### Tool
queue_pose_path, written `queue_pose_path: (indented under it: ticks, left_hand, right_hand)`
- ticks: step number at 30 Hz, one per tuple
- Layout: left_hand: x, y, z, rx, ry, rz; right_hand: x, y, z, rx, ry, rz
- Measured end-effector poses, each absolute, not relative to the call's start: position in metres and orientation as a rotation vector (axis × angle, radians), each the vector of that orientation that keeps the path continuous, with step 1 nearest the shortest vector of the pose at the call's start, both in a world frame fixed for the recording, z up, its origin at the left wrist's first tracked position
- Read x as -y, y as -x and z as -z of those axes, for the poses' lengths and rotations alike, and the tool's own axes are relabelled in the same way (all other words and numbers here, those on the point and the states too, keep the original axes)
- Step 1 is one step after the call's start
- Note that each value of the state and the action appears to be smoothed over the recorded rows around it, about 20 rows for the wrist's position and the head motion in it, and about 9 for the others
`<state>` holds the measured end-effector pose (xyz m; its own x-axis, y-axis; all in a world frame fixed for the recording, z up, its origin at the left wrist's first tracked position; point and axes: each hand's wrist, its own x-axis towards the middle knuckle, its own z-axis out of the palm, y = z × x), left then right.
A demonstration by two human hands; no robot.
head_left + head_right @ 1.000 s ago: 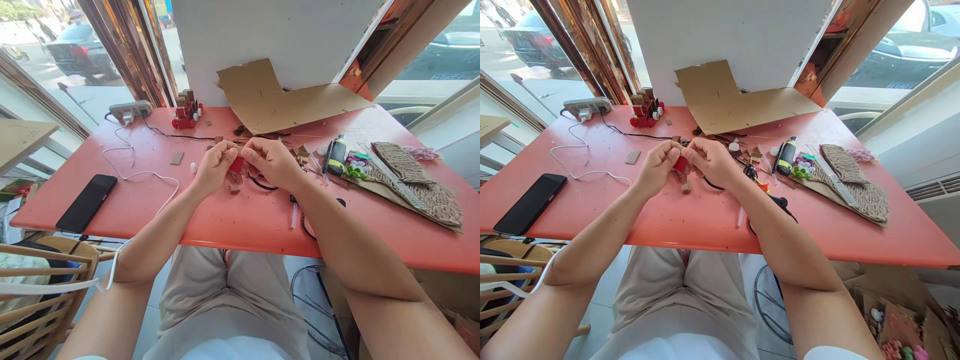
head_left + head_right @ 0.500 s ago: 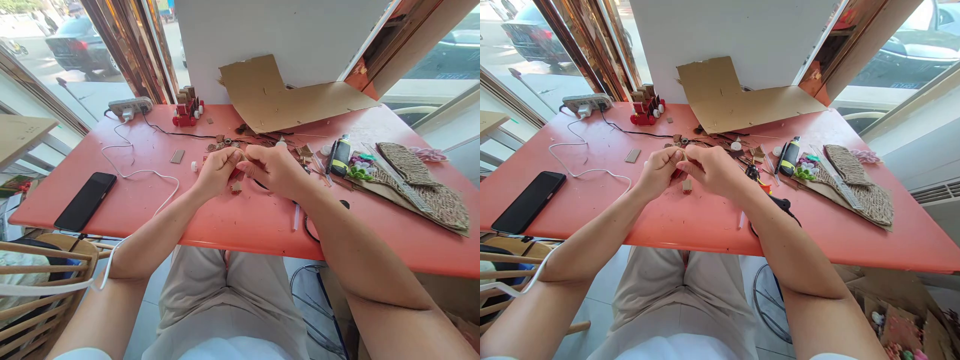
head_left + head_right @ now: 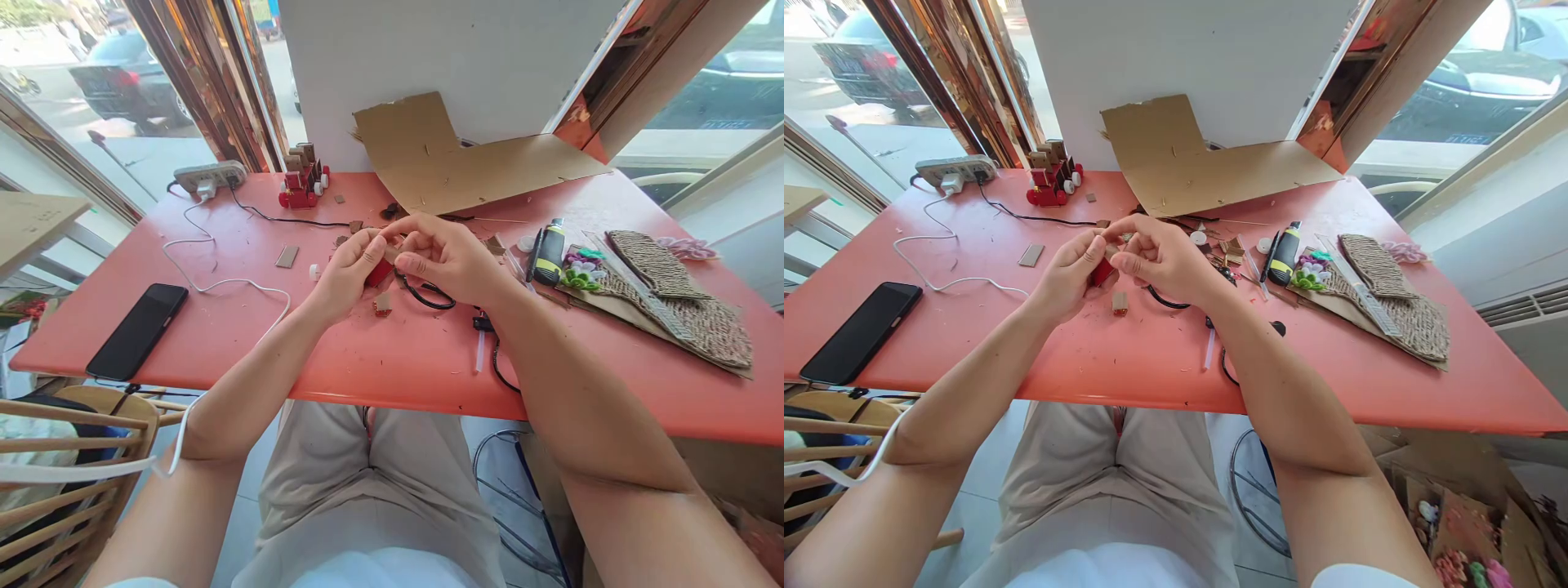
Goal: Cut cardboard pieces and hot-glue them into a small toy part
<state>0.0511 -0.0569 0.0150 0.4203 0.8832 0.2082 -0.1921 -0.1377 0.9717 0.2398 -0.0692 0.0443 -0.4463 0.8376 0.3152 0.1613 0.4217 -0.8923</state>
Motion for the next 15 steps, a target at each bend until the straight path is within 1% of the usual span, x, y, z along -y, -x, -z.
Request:
queue_pose_path:
  ticks: [4, 15]
  left_hand:
    - [0.0552, -0.0502, -0.0112, -0.742, -1.37, -1.069]
    - [0.0522, -0.0464, -0.0088, -0.785, -1.49, -1.163]
  right_hand:
    - [0.0691, -0.2347, -0.039, 1.888, 0.879, -1.06]
    - [0.0683, -0.2328, -0.0381, 1.703, 0.922, -1.176]
